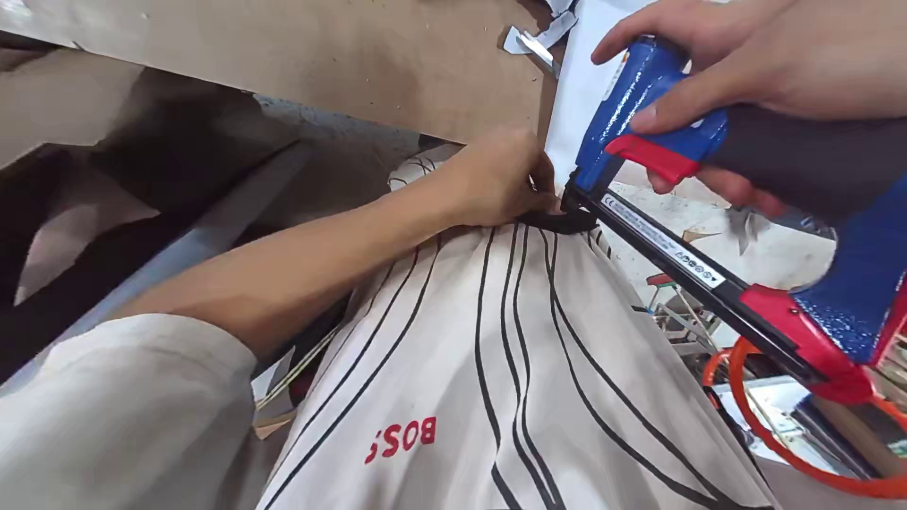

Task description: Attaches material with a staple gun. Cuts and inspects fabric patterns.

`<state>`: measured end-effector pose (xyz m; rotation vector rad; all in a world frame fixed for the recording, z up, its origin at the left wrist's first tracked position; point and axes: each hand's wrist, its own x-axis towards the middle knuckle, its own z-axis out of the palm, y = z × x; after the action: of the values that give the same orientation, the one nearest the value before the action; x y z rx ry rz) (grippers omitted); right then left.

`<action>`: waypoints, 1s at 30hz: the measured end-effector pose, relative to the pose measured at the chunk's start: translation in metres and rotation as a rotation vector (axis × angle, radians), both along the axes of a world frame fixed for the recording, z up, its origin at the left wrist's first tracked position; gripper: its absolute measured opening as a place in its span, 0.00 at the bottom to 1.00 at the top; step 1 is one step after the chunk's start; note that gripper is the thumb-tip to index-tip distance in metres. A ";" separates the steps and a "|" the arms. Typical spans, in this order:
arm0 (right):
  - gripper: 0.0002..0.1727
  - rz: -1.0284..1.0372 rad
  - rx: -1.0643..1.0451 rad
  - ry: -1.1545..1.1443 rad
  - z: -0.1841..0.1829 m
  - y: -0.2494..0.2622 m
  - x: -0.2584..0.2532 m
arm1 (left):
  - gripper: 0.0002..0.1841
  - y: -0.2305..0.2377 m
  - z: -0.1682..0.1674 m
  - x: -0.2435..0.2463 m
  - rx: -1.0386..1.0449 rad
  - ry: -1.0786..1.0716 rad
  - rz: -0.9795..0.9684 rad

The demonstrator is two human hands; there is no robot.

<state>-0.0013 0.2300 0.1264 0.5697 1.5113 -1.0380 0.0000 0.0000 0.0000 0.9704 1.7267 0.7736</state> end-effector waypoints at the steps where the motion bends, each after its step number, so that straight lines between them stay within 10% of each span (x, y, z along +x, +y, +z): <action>1: 0.29 0.003 0.010 -0.006 0.001 -0.003 -0.001 | 0.08 0.001 0.001 -0.001 -0.004 0.002 0.005; 18: 0.32 -0.036 0.110 -0.077 0.005 -0.045 -0.011 | 0.04 -0.002 0.011 0.001 -0.123 0.024 0.051; 24: 0.41 0.170 0.199 0.388 0.026 0.003 0.010 | 0.18 -0.010 0.011 -0.003 -0.084 -0.045 0.173; 30: 0.61 0.429 0.707 0.770 -0.080 0.065 0.076 | 0.18 -0.035 0.002 0.000 0.183 0.086 0.589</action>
<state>0.0746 0.2955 0.0466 0.2843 2.5810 -0.3533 0.0002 -0.0348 0.0020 0.6119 2.0734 1.2990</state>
